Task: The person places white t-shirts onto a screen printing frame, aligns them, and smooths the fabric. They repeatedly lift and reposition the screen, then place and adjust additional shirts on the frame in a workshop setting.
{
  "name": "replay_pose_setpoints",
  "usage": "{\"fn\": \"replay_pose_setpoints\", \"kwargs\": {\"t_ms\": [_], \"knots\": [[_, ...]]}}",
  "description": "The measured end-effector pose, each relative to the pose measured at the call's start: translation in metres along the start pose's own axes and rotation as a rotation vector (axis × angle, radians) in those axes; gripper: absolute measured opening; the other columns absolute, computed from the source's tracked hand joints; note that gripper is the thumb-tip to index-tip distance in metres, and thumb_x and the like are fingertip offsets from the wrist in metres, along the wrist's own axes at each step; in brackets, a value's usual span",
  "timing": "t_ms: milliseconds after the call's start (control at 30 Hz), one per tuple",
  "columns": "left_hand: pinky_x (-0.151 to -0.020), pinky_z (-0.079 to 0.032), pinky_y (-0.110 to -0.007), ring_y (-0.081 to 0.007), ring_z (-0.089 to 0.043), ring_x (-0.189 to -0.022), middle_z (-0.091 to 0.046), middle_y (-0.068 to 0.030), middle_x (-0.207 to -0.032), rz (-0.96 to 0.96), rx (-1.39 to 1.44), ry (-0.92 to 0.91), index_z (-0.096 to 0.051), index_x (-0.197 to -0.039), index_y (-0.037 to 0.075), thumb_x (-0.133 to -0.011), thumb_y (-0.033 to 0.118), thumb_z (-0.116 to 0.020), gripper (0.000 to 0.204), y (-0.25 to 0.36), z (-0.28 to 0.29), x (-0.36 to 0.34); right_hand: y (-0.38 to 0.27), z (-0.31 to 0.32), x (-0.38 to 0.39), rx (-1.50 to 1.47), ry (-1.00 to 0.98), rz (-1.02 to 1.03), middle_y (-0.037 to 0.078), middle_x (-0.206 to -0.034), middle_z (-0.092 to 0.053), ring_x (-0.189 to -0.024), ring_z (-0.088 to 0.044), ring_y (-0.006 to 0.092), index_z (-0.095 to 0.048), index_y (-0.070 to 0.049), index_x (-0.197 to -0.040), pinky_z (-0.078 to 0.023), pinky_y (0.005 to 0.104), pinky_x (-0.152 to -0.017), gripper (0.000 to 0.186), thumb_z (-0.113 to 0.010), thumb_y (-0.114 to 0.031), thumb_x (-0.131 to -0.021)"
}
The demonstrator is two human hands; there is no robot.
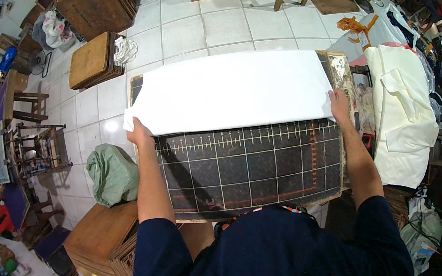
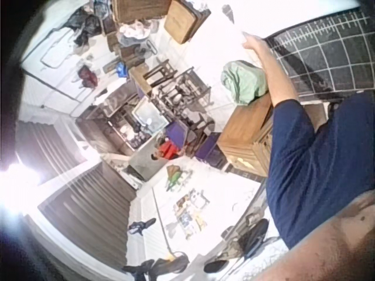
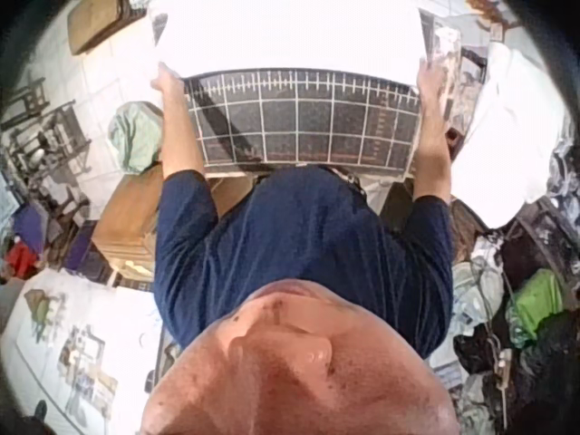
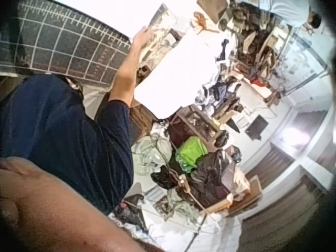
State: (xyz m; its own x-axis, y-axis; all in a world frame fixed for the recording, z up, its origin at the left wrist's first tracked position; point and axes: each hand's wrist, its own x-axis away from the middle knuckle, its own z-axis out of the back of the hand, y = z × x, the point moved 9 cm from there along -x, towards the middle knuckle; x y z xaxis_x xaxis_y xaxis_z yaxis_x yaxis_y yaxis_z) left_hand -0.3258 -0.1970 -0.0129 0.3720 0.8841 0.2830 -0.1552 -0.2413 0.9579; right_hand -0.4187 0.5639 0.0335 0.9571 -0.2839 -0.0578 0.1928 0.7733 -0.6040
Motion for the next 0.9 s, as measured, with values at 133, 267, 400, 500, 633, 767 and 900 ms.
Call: {"fn": "replay_pose_setpoints", "kwargs": {"t_ms": [133,267,400,500,633,767,900], "knots": [[-0.086,-0.05,-0.035,-0.0237,-0.062,-0.101,-0.063,-0.0121,-0.116,-0.036,0.099,-0.01,-0.055,-0.124,-0.003,-0.092,0.011,-0.059,0.035,-0.014,0.031,0.012,0.014,0.007,0.038,-0.074,-0.017,-0.046,0.018,-0.089,-0.066,-0.082,-0.062,0.0288,-0.061,0.003,-0.101,-0.047,0.0386,-0.076,0.027,-0.057,-0.023,-0.094],[-0.084,-0.051,-0.037,-0.025,-0.063,-0.097,-0.063,-0.0145,-0.115,-0.073,0.021,0.079,-0.055,-0.123,-0.005,-0.094,0.015,-0.057,0.035,-0.033,0.076,0.02,0.039,0.008,0.075,-0.112,-0.054,-0.156,0.018,-0.089,-0.065,-0.084,-0.062,0.0285,-0.062,0.003,-0.099,-0.047,0.0382,-0.077,0.027,-0.058,-0.022,-0.094],[-0.084,-0.05,-0.038,-0.0266,-0.062,-0.096,-0.063,-0.0193,-0.111,-0.022,-0.04,0.113,-0.055,-0.118,-0.01,-0.094,0.021,-0.057,0.039,-0.053,0.117,0.022,0.053,0.011,0.099,-0.125,-0.043,-0.119,0.018,-0.088,-0.065,-0.083,-0.062,0.0291,-0.062,0.004,-0.098,-0.047,0.0382,-0.076,0.027,-0.058,-0.022,-0.094],[-0.085,-0.05,-0.039,-0.0277,-0.062,-0.096,-0.063,-0.0211,-0.111,-0.062,-0.156,0.109,-0.053,-0.119,-0.012,-0.095,0.023,-0.057,0.042,-0.058,0.139,0.024,0.065,0.013,0.115,-0.134,-0.055,-0.176,0.019,-0.089,-0.066,-0.084,-0.062,0.0306,-0.063,0.003,-0.098,-0.047,0.0385,-0.076,0.026,-0.058,-0.022,-0.093],[-0.085,-0.049,-0.039,-0.0274,-0.062,-0.097,-0.063,-0.0215,-0.111,-0.084,-0.256,0.137,-0.053,-0.119,-0.012,-0.095,0.025,-0.057,0.045,-0.06,0.162,0.031,0.065,0.021,0.137,-0.113,-0.04,-0.151,0.019,-0.087,-0.066,-0.083,-0.063,0.0318,-0.063,0.003,-0.098,-0.048,0.0393,-0.076,0.025,-0.059,-0.022,-0.092],[-0.084,-0.049,-0.039,-0.0266,-0.061,-0.096,-0.063,-0.0199,-0.11,-0.133,-0.313,0.069,-0.053,-0.12,-0.011,-0.096,0.025,-0.055,0.043,-0.051,0.167,0.046,0.071,0.027,0.157,-0.096,-0.018,-0.152,0.02,-0.087,-0.066,-0.082,-0.064,0.0341,-0.064,0.002,-0.097,-0.049,0.0406,-0.075,0.024,-0.059,-0.021,-0.092],[-0.083,-0.05,-0.04,-0.0264,-0.062,-0.095,-0.064,-0.0188,-0.109,-0.09,-0.309,0.027,-0.054,-0.12,-0.01,-0.097,0.024,-0.053,0.041,-0.052,0.178,0.053,0.082,0.026,0.183,-0.141,-0.052,-0.198,0.02,-0.088,-0.066,-0.082,-0.064,0.0349,-0.064,0.0,-0.098,-0.049,0.0413,-0.075,0.024,-0.06,-0.022,-0.091]]}}
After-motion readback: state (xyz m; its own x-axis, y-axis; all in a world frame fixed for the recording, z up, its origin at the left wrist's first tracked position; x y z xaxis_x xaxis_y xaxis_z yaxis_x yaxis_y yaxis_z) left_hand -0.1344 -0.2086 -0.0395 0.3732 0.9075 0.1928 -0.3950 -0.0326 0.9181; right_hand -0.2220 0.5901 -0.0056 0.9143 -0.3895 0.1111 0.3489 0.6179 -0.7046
